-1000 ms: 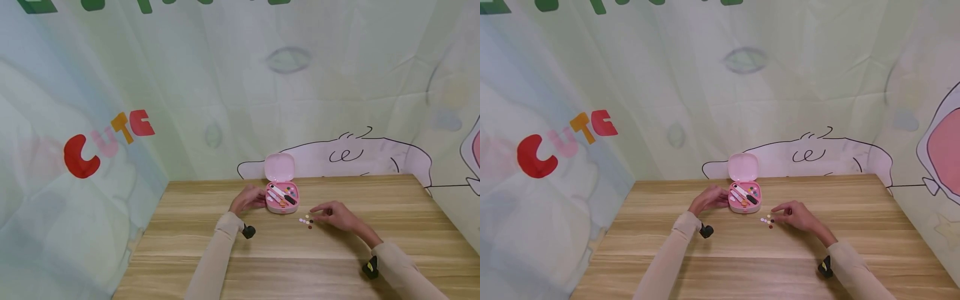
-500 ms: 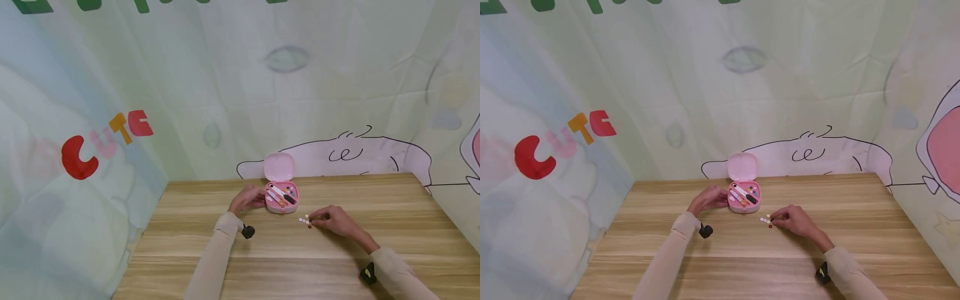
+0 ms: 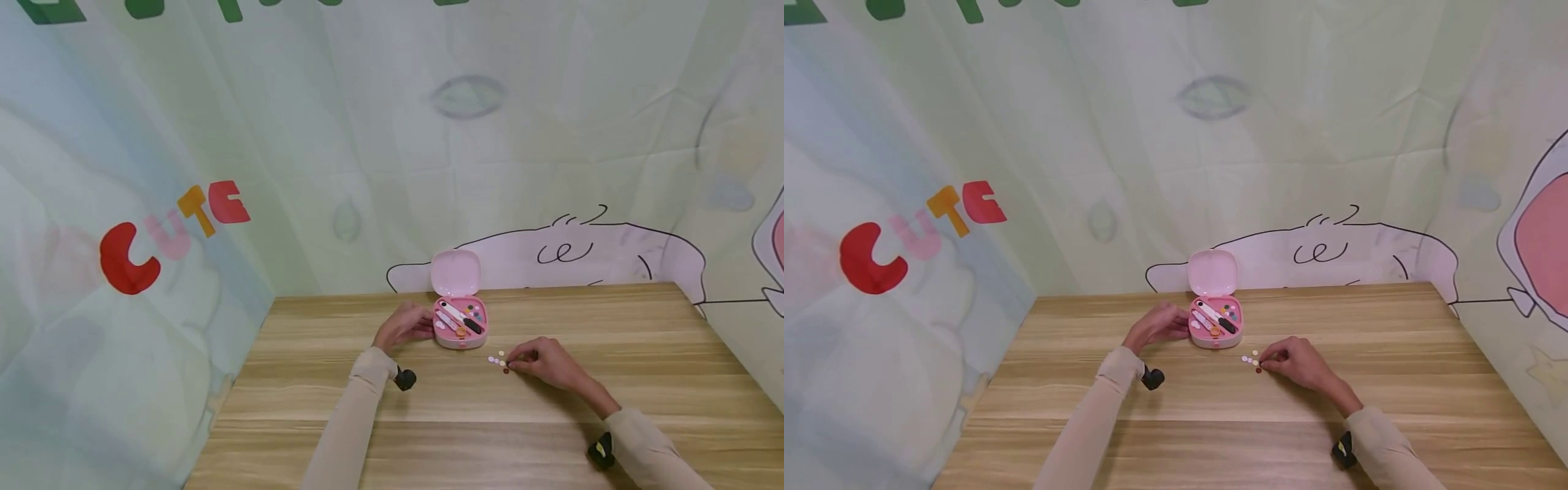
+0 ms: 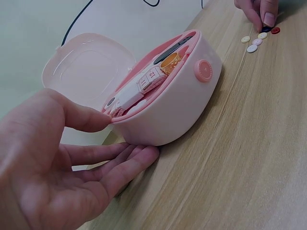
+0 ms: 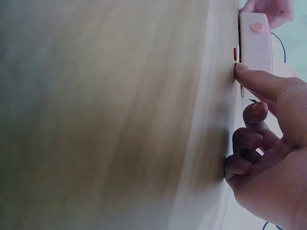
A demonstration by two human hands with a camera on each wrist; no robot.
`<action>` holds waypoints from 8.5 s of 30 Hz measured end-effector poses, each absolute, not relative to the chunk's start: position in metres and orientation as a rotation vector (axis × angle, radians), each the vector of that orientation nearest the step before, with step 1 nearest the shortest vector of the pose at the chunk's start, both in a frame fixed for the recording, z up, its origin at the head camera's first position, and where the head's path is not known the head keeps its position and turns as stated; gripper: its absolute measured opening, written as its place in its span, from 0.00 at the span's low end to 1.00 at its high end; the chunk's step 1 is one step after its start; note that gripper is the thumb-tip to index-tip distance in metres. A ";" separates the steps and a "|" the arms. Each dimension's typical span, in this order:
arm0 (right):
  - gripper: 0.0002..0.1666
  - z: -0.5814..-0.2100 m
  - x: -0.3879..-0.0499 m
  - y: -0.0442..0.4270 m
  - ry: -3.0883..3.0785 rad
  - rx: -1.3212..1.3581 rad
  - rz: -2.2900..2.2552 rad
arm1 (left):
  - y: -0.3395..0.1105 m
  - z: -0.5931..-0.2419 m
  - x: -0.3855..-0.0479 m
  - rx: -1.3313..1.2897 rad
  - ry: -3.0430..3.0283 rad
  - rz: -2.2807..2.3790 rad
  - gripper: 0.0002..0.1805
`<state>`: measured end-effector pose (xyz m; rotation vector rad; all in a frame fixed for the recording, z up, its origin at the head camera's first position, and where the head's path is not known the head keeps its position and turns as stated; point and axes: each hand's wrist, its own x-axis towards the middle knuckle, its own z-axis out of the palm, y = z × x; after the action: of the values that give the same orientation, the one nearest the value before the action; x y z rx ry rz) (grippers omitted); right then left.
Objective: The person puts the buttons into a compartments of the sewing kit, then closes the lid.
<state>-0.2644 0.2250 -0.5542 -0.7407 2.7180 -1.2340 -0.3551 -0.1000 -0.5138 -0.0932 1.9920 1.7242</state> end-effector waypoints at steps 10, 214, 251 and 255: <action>0.05 -0.551 -0.266 0.226 2.663 -0.717 -1.266 | -0.099 -0.514 -0.355 -0.102 1.986 1.730 0.12; 0.14 -0.505 -0.354 0.181 2.613 -0.357 -1.387 | -0.098 -0.513 -0.353 -0.065 1.961 1.751 0.14; 0.18 -0.508 -0.350 0.182 2.666 -0.401 -1.356 | -0.098 -0.513 -0.352 -0.077 1.989 1.735 0.13; 0.18 -0.507 -0.344 0.191 2.682 -0.463 -1.322 | -0.098 -0.513 -0.353 -0.079 1.976 1.749 0.13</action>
<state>-0.3444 0.1910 -0.5072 -0.4627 2.6821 -1.3217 -0.3525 -0.0982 -0.5132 -0.0790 1.9761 1.7488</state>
